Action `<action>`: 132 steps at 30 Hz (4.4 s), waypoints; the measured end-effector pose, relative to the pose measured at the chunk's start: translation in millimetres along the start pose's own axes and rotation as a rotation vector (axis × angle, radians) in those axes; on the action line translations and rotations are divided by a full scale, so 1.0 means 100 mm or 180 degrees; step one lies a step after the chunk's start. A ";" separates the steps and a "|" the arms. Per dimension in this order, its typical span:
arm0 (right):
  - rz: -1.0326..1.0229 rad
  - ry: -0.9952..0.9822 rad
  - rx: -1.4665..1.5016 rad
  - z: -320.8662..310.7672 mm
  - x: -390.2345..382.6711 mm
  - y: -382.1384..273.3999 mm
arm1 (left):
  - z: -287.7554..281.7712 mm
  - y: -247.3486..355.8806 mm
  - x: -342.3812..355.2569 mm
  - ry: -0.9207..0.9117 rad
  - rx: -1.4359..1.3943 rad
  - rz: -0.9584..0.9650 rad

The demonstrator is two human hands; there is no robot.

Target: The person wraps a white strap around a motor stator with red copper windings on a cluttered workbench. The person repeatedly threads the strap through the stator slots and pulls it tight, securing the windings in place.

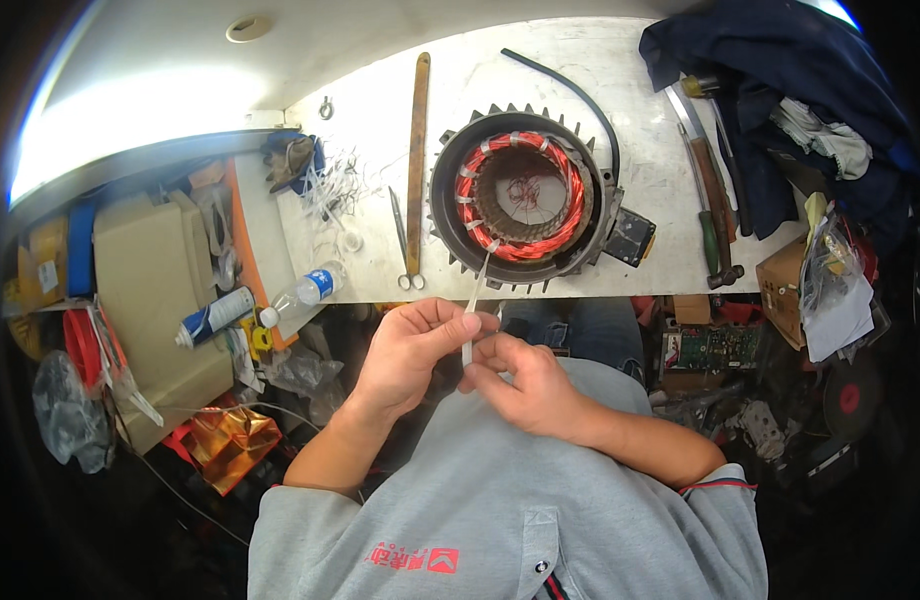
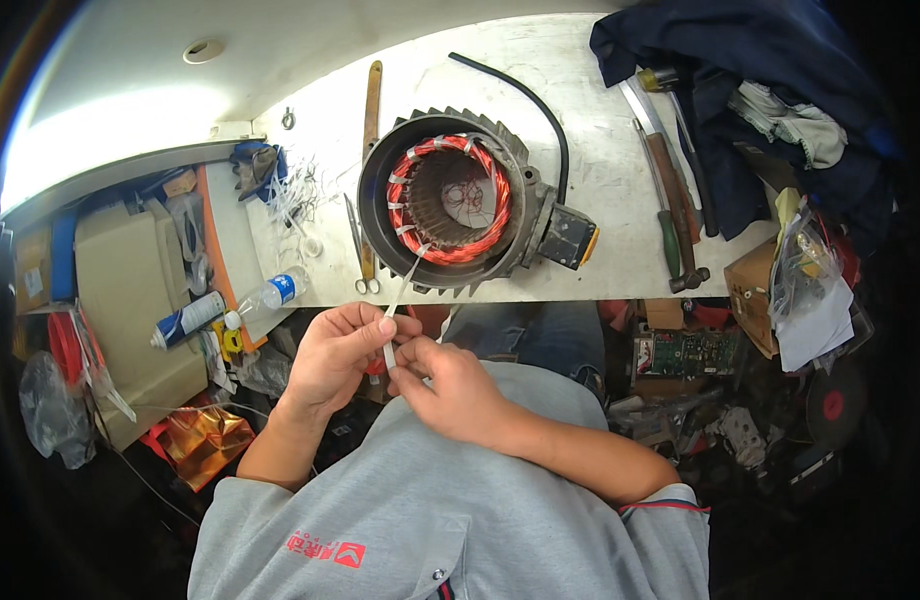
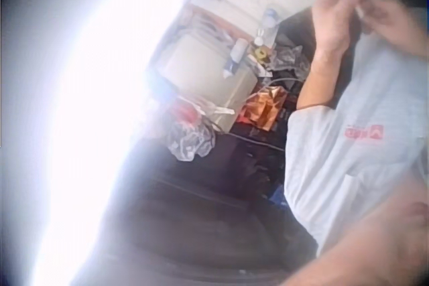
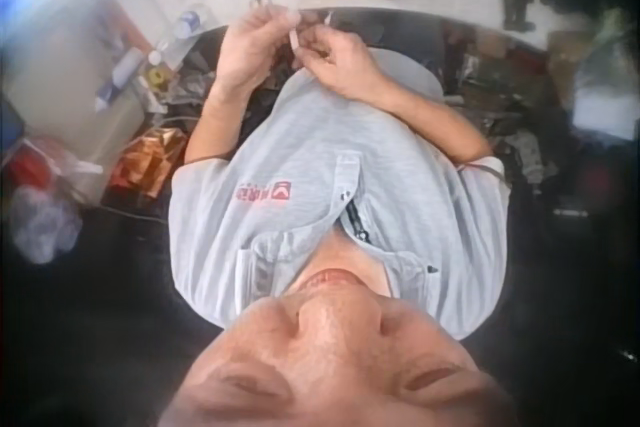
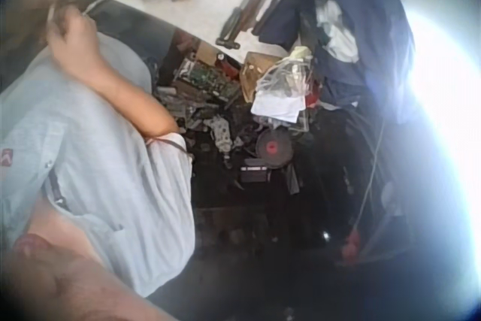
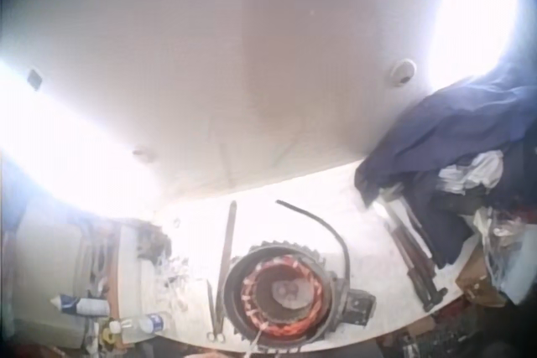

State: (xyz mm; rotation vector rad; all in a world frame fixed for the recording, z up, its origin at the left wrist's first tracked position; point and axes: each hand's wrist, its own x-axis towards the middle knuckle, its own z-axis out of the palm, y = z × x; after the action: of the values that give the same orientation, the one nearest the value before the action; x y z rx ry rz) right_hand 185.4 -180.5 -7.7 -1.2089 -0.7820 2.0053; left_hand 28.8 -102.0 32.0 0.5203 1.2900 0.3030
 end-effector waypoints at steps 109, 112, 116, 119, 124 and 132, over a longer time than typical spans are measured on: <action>-0.1131 0.1960 -0.3462 -0.28 0.34 -0.52 | -0.50 0.53 0.58 -0.1018 0.1006 0.1484; -0.1222 0.1936 -0.3715 -0.19 0.36 -0.50 | -0.25 0.89 0.93 -0.1377 0.2481 0.2886; -0.0544 0.1929 -0.3653 -0.20 0.38 -0.48 | 0.05 0.97 1.33 -0.2123 0.4518 0.2530; -0.0096 0.2016 -0.3490 -0.19 0.40 -0.52 | 0.20 0.89 1.46 -0.2491 0.5600 0.2067; 0.0137 0.2143 -0.3195 -0.23 0.46 -0.46 | 0.28 0.79 1.52 -0.2093 0.5813 0.2201; -0.0175 0.1144 0.0205 -0.03 -0.11 -0.53 | 0.15 0.59 1.43 -0.0837 0.5115 0.4137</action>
State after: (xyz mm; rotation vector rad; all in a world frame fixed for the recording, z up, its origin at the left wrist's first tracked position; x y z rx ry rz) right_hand 204.2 -157.2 37.2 -1.4395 -0.5605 1.6885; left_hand 84.9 15.5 -53.2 2.6611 0.5004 0.1605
